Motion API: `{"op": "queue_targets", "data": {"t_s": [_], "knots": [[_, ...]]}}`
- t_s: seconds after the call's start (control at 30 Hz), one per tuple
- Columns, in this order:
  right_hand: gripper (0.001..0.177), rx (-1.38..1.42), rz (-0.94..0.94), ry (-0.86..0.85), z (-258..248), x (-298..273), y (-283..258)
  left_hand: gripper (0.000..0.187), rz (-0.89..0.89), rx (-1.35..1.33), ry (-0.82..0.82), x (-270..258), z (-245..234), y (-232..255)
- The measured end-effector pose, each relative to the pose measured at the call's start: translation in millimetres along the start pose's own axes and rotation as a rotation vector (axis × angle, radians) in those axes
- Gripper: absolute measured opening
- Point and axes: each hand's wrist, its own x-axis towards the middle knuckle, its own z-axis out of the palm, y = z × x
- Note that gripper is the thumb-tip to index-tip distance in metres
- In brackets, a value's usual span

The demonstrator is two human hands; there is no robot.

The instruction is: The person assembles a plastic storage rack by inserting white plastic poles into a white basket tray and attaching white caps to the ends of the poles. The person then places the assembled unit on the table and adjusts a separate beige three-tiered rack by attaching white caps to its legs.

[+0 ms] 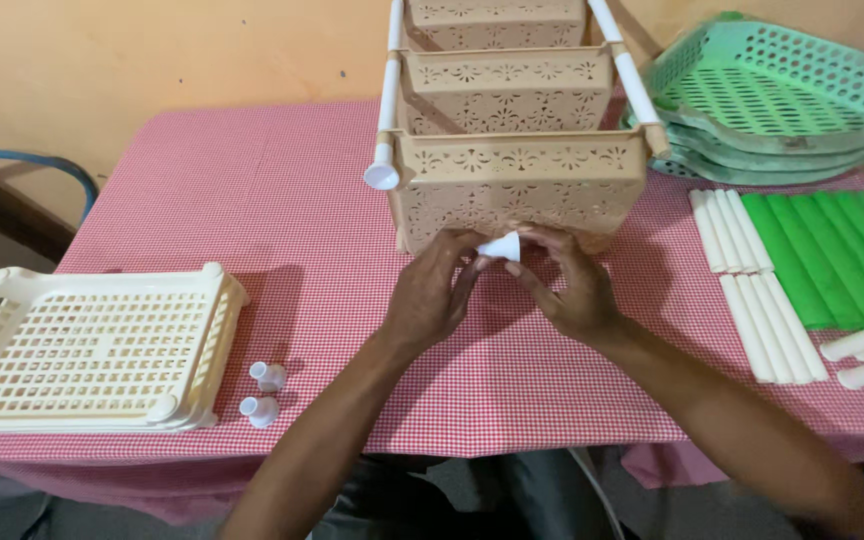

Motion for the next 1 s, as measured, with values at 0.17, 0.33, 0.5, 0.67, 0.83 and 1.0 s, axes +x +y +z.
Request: {"op": "queue_targets", "data": {"t_s": [0.17,0.33,0.5,0.67,0.83,1.0], "knots": [[0.043,0.084,0.042,0.016,-1.0,-12.0,6.1,0.027,-0.146,-0.077,-0.063,-6.4,10.8,-2.3],[0.039,0.112,0.108,0.011,-4.7,-11.0,3.1,0.025,-0.185,-0.105,-0.050,-5.3,9.4,5.3],[0.039,0.223,0.167,0.029,-4.0,-11.2,-0.7,0.025,-0.168,-0.139,-0.046,-5.0,9.0,5.8],[0.037,0.229,0.186,0.039,-5.6,-12.4,-3.1,0.025,-0.200,-0.142,-0.073,-6.8,10.8,5.0],[0.032,0.193,0.146,0.049,-6.5,-9.5,-3.0,0.025,-0.200,-0.143,-0.075,-7.2,12.7,3.4],[0.021,0.172,0.165,0.054,-6.5,-11.4,-4.5,0.026,-0.193,-0.155,-0.059,-6.5,14.1,3.5]]}}
